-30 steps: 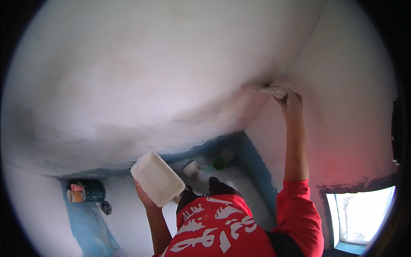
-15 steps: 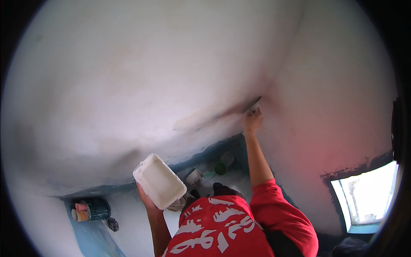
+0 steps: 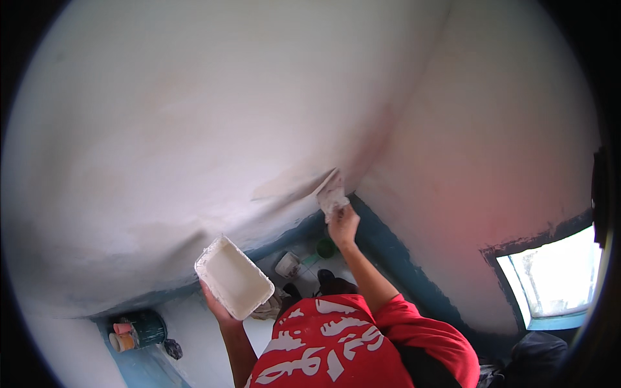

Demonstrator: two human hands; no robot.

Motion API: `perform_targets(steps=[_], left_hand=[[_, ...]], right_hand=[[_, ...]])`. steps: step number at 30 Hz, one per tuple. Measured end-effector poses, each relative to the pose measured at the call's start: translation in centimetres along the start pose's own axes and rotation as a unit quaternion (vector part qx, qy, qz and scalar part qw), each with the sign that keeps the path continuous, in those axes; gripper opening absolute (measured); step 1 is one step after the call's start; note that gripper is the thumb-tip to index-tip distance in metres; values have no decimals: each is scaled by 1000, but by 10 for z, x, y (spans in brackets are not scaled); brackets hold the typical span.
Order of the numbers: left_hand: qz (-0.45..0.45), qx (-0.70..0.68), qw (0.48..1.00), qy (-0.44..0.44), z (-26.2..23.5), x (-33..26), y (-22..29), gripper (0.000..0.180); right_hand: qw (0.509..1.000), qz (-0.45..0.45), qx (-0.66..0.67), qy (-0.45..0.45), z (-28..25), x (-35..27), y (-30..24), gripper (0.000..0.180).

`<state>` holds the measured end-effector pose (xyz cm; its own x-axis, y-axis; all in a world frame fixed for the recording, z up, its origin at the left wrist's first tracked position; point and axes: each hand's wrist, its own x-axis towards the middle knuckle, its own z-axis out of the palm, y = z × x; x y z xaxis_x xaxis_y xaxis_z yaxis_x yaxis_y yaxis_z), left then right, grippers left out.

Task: The person applies white plaster to a wall using a trowel and a container. They repeatedly scoop plaster from the container and spread it across the wall surface, smoothing the material with the trowel.

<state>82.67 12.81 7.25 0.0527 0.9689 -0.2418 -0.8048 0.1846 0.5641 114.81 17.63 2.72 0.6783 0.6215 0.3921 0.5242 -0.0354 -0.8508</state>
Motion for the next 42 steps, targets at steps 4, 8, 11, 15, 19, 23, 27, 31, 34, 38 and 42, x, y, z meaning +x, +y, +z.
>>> perform_targets(steps=[4, 8, 11, 15, 19, 23, 27, 31, 34, 38, 42], left_hand=[[-11, -5, 1000, 25, -13, 8, -5, 53], [-15, 4, 999, 40, -7, 8, -2, 53], [-15, 9, 999, 30, -10, 10, -2, 55], [-12, 13, 999, 31, -11, 9, -2, 56], [-19, 24, 999, 27, 0, 8, -2, 57], [-16, 42, 999, 27, 1, 7, -2, 58], [-15, 29, 999, 26, 5, 7, -4, 56], [-9, 36, 998, 46, -16, 8, -5, 56], [-23, 37, 997, 61, -14, 13, -5, 56], [-8, 33, 997, 68, -11, 9, -4, 56], [-27, 37, 998, 33, -3, 15, -6, 56]], right_hand=[[996, 38, 77, 39, -42, 31, 52, 14], [995, -76, -65, 27, -61, 50, 46, 28], [966, -204, -151, 39, -66, 57, 36, 48], [976, -143, -120, 110, -55, 73, 35, 40], [978, -37, -94, 184, -29, 102, 60, 37], [981, -37, -110, 157, 5, 94, 32, 36], [984, -116, -47, 130, 47, 25, -22, 35], [991, -131, 30, 26, 39, -11, -55, 37], [992, -34, 121, -10, 16, -16, 5, 38], [993, 38, -51, 96, -22, 30, 57, 18], [980, 130, -80, 131, -27, 84, 167, 20]])
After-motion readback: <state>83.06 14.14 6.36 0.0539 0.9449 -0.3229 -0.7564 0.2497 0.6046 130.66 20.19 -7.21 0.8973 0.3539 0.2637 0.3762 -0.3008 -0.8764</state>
